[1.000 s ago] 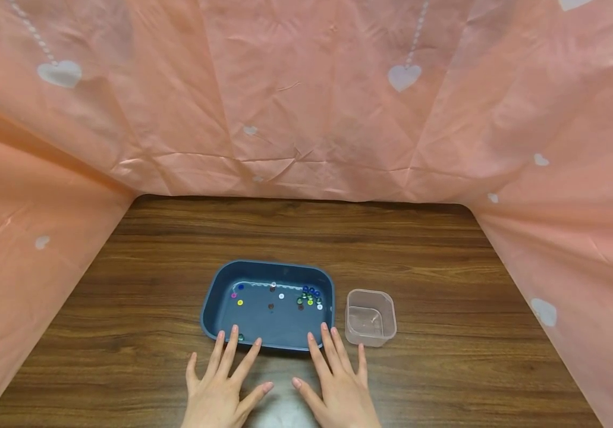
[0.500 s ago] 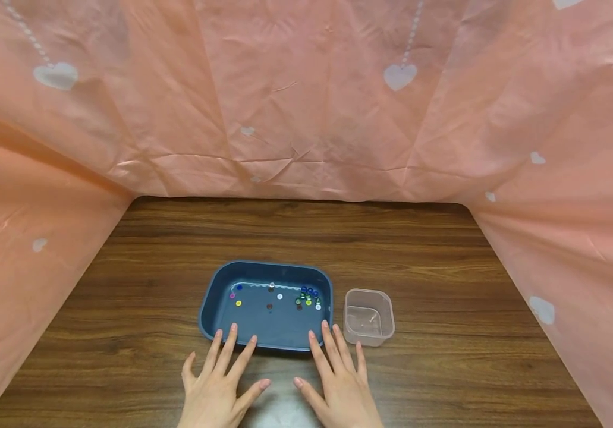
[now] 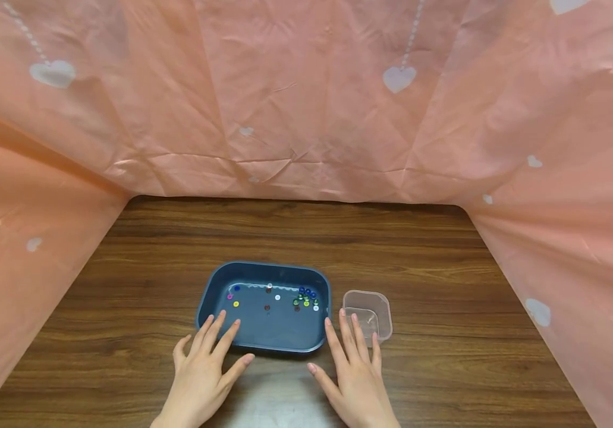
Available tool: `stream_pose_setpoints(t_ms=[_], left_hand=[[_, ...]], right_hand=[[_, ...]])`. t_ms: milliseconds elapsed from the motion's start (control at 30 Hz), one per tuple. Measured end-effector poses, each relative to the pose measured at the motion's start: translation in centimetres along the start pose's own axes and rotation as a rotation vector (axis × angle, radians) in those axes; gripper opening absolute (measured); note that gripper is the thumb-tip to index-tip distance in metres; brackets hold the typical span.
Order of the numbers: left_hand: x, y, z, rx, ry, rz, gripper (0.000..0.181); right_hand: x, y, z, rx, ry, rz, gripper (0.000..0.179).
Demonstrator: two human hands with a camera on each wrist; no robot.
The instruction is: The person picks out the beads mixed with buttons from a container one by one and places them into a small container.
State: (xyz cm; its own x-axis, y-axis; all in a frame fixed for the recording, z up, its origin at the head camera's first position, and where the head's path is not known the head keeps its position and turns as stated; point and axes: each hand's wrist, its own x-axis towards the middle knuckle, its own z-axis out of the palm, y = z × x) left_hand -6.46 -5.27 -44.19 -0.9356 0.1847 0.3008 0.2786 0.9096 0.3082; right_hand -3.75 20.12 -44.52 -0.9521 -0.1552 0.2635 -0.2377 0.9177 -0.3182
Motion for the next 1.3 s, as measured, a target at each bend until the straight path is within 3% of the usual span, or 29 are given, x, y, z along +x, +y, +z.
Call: stream_pose_setpoints(t_ms=[267, 400, 500, 1000, 1300], left_hand=[[1.6, -1.0, -0.1, -0.139, 0.079, 0.006, 0.048], [2.7, -1.7, -0.1, -0.174, 0.152, 0.06, 0.028], [3.5, -2.1, 0.0, -0.181, 0.157, 0.082, 0.017], [7.5, -3.0, -0.7, -0.151, -0.243, -0.019, 0.023], [8.1, -3.1, -0.4, -0.095, -0.329, 0.016, 0.02]], right_hand=[[0.4, 0.8, -1.0, 0.01, -0.014, 0.054, 0.072], [0.6, 1.4, -1.5, 0.02, -0.007, 0.09, 0.071], [0.7, 1.8, -1.7, 0.022, 0.01, 0.111, 0.073], [1.4, 4.0, -2.4, 0.02, 0.036, 0.219, 0.08], [1.9, 4.4, -2.0, 0.033, 0.022, 0.239, 0.083]])
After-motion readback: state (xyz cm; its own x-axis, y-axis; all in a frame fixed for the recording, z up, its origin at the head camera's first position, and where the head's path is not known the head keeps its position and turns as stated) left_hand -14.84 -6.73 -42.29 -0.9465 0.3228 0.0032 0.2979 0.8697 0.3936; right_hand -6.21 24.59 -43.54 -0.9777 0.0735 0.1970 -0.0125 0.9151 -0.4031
